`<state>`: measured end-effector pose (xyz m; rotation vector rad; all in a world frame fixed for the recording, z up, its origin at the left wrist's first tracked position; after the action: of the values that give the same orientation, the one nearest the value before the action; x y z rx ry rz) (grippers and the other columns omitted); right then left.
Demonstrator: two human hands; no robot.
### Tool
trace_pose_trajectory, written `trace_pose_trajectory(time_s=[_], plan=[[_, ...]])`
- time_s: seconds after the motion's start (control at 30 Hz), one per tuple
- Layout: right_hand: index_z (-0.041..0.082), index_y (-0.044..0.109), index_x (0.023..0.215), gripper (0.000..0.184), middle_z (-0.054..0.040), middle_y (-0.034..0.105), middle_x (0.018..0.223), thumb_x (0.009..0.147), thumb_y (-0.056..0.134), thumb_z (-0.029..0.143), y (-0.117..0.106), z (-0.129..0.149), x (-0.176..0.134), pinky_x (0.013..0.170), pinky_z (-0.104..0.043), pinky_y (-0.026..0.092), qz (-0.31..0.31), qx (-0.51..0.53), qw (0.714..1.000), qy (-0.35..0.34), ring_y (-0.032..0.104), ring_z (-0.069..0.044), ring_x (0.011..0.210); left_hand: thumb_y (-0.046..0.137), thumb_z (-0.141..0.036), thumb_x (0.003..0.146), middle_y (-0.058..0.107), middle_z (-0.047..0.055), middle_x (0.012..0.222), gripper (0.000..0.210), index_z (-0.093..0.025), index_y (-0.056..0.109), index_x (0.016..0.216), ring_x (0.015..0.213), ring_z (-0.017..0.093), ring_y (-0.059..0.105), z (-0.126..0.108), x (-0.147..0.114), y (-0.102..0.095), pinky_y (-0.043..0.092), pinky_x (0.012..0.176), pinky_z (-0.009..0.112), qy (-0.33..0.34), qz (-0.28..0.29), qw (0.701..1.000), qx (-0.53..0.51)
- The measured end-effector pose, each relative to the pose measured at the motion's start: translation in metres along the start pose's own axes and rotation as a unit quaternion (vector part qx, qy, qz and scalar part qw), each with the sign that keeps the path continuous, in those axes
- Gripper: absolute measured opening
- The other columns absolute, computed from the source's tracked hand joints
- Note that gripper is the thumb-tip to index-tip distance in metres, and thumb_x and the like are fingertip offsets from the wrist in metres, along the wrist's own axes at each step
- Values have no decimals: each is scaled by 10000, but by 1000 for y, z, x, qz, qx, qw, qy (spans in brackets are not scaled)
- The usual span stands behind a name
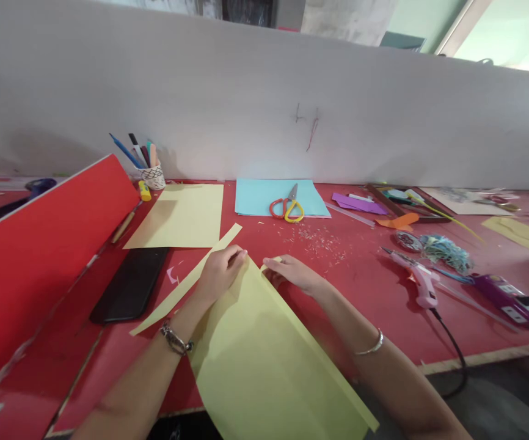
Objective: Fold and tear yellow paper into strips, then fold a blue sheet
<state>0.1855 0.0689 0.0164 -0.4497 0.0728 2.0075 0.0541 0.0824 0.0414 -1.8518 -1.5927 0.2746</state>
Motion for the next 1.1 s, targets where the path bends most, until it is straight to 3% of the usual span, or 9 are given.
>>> trace_pose_trajectory(time_s=[0.1, 0.3, 0.37, 0.57, 0.8, 1.1], plan=[[133, 541, 617, 415, 23, 510, 548, 706, 431, 523, 6, 5, -3, 510, -210, 344, 2, -68, 997, -26, 453, -71, 496, 351, -361, 766, 350, -61, 480, 278, -185, 413, 561, 465, 88, 346, 2, -1, 3, 269, 463, 201, -13, 2, 1000, -3], [157, 393, 502, 356, 73, 283, 483, 653, 538, 445, 5, 10, -6, 440, -196, 212, -61, -206, 975, -54, 269, -44, 458, 338, -375, 773, 309, -65, 466, 305, -186, 376, 537, 448, 86, 330, -4, -4, 10, 246, 446, 202, 4, 24, 1000, 2], [156, 406, 493, 346, 69, 315, 468, 662, 527, 431, 3, 10, -6, 447, -195, 242, -65, -179, 981, -38, 307, -48, 449, 327, -375, 778, 321, -63, 473, 307, -187, 368, 539, 454, 87, 339, -6, -4, 11, 251, 452, 202, 13, 28, 999, 8], [132, 557, 583, 301, -15, 586, 592, 658, 530, 423, 6, 5, -7, 625, -258, 418, -18, -22, 999, 24, 552, -135, 590, 343, -350, 779, 349, -61, 483, 283, -186, 379, 550, 458, 85, 347, -4, -3, 7, 262, 460, 199, 17, 15, 1000, 14], [127, 599, 600, 322, -31, 633, 621, 627, 569, 446, 2, -1, -3, 639, -283, 435, -31, -12, 999, 3, 583, -157, 602, 348, -350, 784, 369, -57, 491, 282, -186, 406, 562, 473, 88, 365, -2, -2, 3, 284, 478, 197, 24, -6, 1000, 14], [132, 574, 524, 316, 0, 589, 524, 589, 609, 440, -6, 0, -1, 588, -259, 417, -29, -9, 999, 13, 537, -116, 512, 360, -369, 771, 370, -59, 493, 274, -188, 416, 573, 471, 87, 366, 2, 1, -7, 290, 466, 192, -2, -37, 999, -11]])
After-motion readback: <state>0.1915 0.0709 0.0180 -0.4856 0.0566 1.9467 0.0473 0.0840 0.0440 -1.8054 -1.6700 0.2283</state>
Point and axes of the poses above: each hand's wrist, its own x-axis towards the middle knuckle, its own y-axis out of the palm, z = x × y, the point moved 6 cm from there along x, towards the middle knuckle
